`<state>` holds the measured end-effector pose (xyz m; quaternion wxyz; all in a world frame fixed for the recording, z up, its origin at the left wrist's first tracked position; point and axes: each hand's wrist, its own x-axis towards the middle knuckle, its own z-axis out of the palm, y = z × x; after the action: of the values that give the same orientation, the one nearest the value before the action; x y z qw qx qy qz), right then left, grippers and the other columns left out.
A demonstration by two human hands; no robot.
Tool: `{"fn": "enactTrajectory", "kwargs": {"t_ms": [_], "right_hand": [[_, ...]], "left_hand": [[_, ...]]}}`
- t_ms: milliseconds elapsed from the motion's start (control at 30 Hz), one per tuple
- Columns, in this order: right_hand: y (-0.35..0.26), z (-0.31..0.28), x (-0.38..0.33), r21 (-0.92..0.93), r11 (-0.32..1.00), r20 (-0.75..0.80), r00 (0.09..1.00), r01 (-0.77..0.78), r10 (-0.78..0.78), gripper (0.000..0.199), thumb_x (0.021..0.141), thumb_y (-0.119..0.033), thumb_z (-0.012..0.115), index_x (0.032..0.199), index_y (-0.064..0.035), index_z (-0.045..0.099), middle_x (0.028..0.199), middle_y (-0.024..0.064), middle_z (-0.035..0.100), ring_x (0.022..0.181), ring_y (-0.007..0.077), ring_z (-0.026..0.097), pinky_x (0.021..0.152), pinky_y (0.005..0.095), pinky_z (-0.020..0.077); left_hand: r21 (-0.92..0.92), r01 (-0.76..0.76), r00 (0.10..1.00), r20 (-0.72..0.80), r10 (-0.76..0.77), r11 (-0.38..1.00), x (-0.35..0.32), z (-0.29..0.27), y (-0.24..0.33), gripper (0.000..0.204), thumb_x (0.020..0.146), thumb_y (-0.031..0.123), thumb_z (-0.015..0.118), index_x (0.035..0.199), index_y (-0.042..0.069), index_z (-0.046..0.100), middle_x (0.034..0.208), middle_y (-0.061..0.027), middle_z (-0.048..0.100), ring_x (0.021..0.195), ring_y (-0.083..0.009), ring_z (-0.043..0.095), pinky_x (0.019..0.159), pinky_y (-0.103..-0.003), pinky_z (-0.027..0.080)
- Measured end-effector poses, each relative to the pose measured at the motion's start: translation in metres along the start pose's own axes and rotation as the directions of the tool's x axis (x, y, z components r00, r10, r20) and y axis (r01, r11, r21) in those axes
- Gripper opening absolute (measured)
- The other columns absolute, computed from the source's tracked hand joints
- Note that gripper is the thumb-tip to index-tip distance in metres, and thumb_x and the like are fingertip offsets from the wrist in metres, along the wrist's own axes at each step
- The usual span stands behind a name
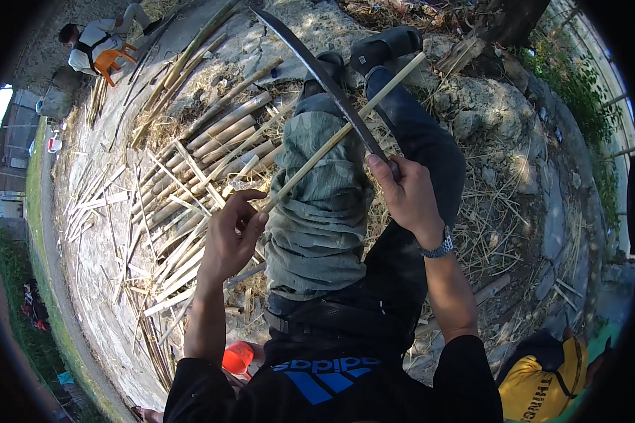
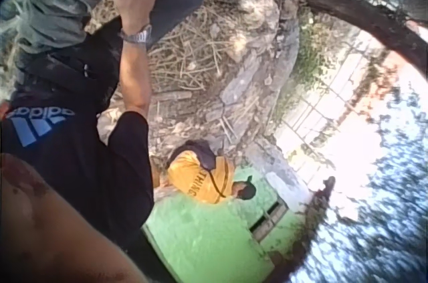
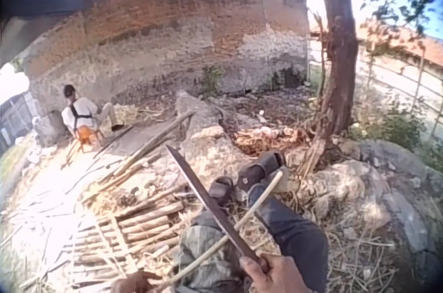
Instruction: The person shaves a thin strip of bamboo by hand using a machete, repeatedly running the blade along the length of the strip while holding it against a protective pad on their leg.
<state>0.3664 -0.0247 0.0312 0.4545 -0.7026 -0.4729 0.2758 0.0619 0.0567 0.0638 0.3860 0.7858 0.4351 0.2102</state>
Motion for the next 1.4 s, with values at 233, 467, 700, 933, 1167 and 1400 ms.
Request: {"fn": "enactTrajectory", "kwargs": {"t_ms": [233, 467, 700, 933, 1167, 1400], "right_hand": [[-0.017, 0.026, -0.031, -0.158, 0.984, 0.166, 0.985, 0.078, -0.051, 0.066, 0.098, -0.064, 0.060, 0.070, -0.0046, 0.064, 0.050, 0.0091, 0.057, 0.049, 0.0301, 0.064, 0.047, 0.0404, 0.0488], [-0.010, 0.024, 0.001, -0.296, 0.949, 0.087, 0.992, 0.109, -0.087, 0.066, 0.097, -0.068, 0.058, 0.072, -0.0064, 0.064, 0.054, 0.0080, 0.062, 0.052, 0.0317, 0.067, 0.048, 0.0423, 0.0520], [-0.009, -0.002, 0.016, -0.320, 0.947, 0.030, 1.000, 0.018, -0.009, 0.069, 0.096, -0.070, 0.057, 0.068, -0.0070, 0.064, 0.054, 0.0076, 0.062, 0.051, 0.0316, 0.067, 0.048, 0.0418, 0.0523], [-0.022, 0.009, 0.004, -0.448, 0.854, 0.287, 0.947, 0.263, -0.140, 0.068, 0.098, -0.065, 0.058, 0.069, -0.0043, 0.065, 0.053, 0.0100, 0.061, 0.051, 0.0327, 0.066, 0.048, 0.0432, 0.0518], [-0.020, 0.010, -0.001, -0.433, 0.880, 0.320, 0.946, 0.196, -0.053, 0.071, 0.096, -0.069, 0.058, 0.069, -0.0039, 0.067, 0.053, 0.0115, 0.061, 0.054, 0.0330, 0.068, 0.050, 0.0425, 0.0526], [0.004, -0.032, 0.053, -0.310, 0.948, 0.070, 0.996, 0.068, -0.048, 0.071, 0.100, -0.064, 0.056, 0.068, -0.0016, 0.066, 0.049, 0.0130, 0.058, 0.049, 0.0331, 0.065, 0.048, 0.0426, 0.0492]], "left_hand": [[0.193, 0.017, 0.998, -0.056, -0.006, 0.981, 0.000, 0.013, 0.007, 0.022, 0.101, 0.013, 0.065, 0.086, -0.001, 0.072, 0.055, -0.0073, 0.056, 0.048, -0.0134, 0.049, 0.049, -0.032, 0.038], [0.299, -0.073, 0.984, -0.131, 0.117, 0.952, -0.013, 0.011, 0.007, 0.023, 0.096, 0.014, 0.074, 0.078, 0.001, 0.069, 0.053, -0.0077, 0.055, 0.041, -0.0199, 0.051, 0.045, -0.033, 0.039], [0.212, -0.046, 0.991, -0.113, 0.072, 0.976, -0.027, 0.006, 0.002, 0.021, 0.097, 0.013, 0.072, 0.081, 0.000, 0.072, 0.051, -0.0073, 0.056, 0.041, -0.0166, 0.052, 0.045, -0.032, 0.040], [0.201, 0.014, 1.000, -0.027, -0.008, 0.980, -0.029, -0.006, -0.017, 0.023, 0.099, 0.014, 0.068, 0.081, -0.001, 0.071, 0.055, -0.0067, 0.059, 0.046, -0.0126, 0.052, 0.047, -0.030, 0.040], [0.099, 0.073, 0.997, -0.011, -0.073, 0.992, -0.025, 0.003, -0.024, 0.027, 0.100, 0.019, 0.069, 0.083, -0.002, 0.072, 0.055, -0.0062, 0.058, 0.047, -0.0095, 0.045, 0.047, -0.030, 0.037], [0.106, 0.155, 0.985, 0.053, -0.161, 0.982, -0.018, -0.005, -0.010, 0.031, 0.102, 0.023, 0.067, 0.082, 0.000, 0.073, 0.053, -0.0027, 0.053, 0.049, -0.0078, 0.043, 0.048, -0.029, 0.035]]}}
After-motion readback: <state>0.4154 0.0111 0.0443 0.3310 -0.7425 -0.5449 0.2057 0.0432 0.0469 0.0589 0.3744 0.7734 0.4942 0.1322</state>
